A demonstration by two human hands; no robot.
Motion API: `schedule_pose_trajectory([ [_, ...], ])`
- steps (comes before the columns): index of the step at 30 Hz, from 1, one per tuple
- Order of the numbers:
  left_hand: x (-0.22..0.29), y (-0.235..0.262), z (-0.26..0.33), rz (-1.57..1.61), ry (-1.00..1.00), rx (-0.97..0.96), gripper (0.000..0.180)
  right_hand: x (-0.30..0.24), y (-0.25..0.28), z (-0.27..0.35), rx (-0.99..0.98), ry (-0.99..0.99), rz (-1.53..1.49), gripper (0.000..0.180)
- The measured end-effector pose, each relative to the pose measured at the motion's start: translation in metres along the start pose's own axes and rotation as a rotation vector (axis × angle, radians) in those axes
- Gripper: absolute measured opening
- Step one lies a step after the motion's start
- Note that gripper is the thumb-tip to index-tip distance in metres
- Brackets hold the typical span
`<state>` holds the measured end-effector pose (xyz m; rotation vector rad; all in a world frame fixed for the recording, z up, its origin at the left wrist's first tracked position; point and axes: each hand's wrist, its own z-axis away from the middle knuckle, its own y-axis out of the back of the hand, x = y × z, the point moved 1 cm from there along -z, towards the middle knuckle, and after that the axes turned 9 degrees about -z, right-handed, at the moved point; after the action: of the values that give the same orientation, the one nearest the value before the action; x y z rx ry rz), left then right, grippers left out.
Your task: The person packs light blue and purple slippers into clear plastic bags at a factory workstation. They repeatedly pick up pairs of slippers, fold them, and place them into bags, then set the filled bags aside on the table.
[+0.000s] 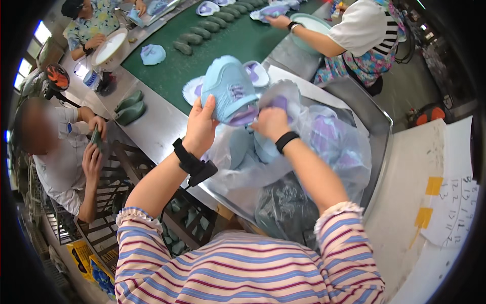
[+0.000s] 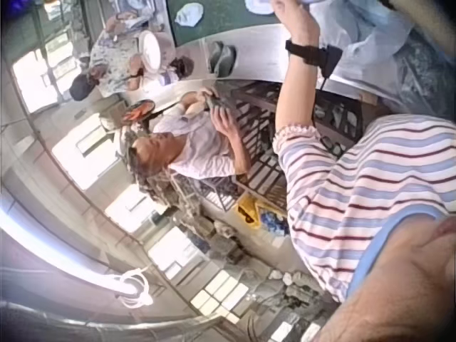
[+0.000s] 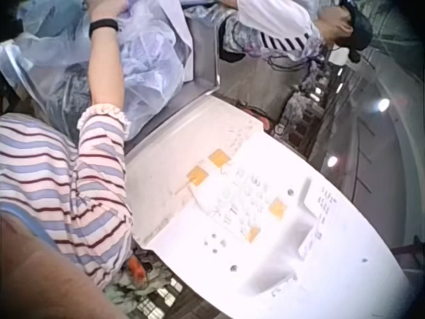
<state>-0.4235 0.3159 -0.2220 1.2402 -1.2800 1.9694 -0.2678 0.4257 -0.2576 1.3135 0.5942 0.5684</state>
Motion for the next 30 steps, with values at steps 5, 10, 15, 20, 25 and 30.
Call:
schedule_pose_trajectory([
  [5,0.022,0.048,-0.009,-0.168,0.051,0.14,0.026,0.019,-0.038,-0.024,-0.057,-0.059,-0.057,0.028],
  [10,0.032,0.069,-0.03,-0.238,-0.042,0.26,0.033,0.048,0.01,0.013,-0.101,0.13,-0.383,0.02],
  [15,0.034,0.035,-0.031,-0.62,-0.232,-0.113,0.024,0.097,0.05,0.074,-0.034,0.179,-1.73,0.022],
  [20,0.022,-0.003,-0.028,-0.786,-0.172,-0.392,0.04,0.067,0.063,0.086,-0.189,0.349,-2.037,0.024],
  [25,0.015,-0.016,-0.02,-0.355,0.105,-0.287,0.041,0.039,0.04,0.062,-0.136,0.037,-2.05,0.021],
  [30,0.019,0.082,-0.069,-0.533,0.185,0.204,0.029,0.044,0.011,0.088,-0.338,-0.015,-1.439,0.019],
])
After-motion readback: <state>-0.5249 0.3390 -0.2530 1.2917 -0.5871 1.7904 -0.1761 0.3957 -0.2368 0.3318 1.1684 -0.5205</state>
